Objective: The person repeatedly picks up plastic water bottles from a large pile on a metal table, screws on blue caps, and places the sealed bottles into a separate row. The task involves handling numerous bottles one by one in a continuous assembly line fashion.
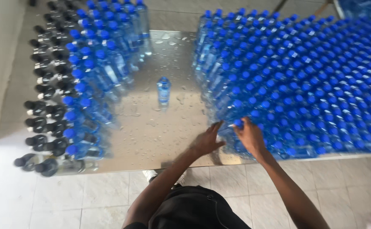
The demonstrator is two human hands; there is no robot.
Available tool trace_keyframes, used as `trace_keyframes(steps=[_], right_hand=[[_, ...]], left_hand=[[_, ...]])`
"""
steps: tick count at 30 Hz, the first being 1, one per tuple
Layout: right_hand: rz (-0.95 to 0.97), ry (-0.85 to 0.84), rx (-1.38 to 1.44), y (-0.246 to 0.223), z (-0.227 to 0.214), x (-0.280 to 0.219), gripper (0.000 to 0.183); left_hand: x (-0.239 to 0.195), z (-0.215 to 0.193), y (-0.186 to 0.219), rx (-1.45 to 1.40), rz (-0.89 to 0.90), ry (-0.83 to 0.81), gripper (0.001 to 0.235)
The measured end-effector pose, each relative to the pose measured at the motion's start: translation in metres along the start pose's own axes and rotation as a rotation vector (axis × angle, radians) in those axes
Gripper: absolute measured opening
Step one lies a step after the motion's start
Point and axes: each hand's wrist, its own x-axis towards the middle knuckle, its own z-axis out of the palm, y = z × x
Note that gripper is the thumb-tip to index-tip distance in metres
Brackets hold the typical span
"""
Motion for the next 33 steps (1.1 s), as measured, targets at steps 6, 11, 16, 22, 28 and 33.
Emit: trace_keyframes(steps=[6,11,16,22,28,33], right_hand=[[-0.075,0.099,-0.051,-0.106,-0.034,-0.015,0.046],[-0.476,-0.313,0.524,-0.254,0.096,0.040,0.057],[-0.662,-0.444,0.824,-0.410,0.218,0.093,0.103],[-0.447,-0.370,0.765,-0.447,0.214,0.079,0.087],[-0.214,-0.532,0.760,-0.357,0.183,0.033,0.075],[0.143,-0.592,1.143,-0.363,0.087,-0.012,0.034]], left_hand=[[-0.117,-0.018,-0.092,-0.181,-0.130,0.109,0.073],[-0.201,0.029,-0.211,-0.270,-0.373,0.342,0.066],[-0.247,-0.021,-0.226,-0.478,-0.500,0.532,0.068],[-0.252,-0.084,-0.203,-0.542,-0.484,0.777,0.070],[-0.225,-0.146,-0.160,-0.588,-0.426,0.807,0.096],[-0.169,-0.146,-0.169,-1.069,-0.541,0.514,0.101]])
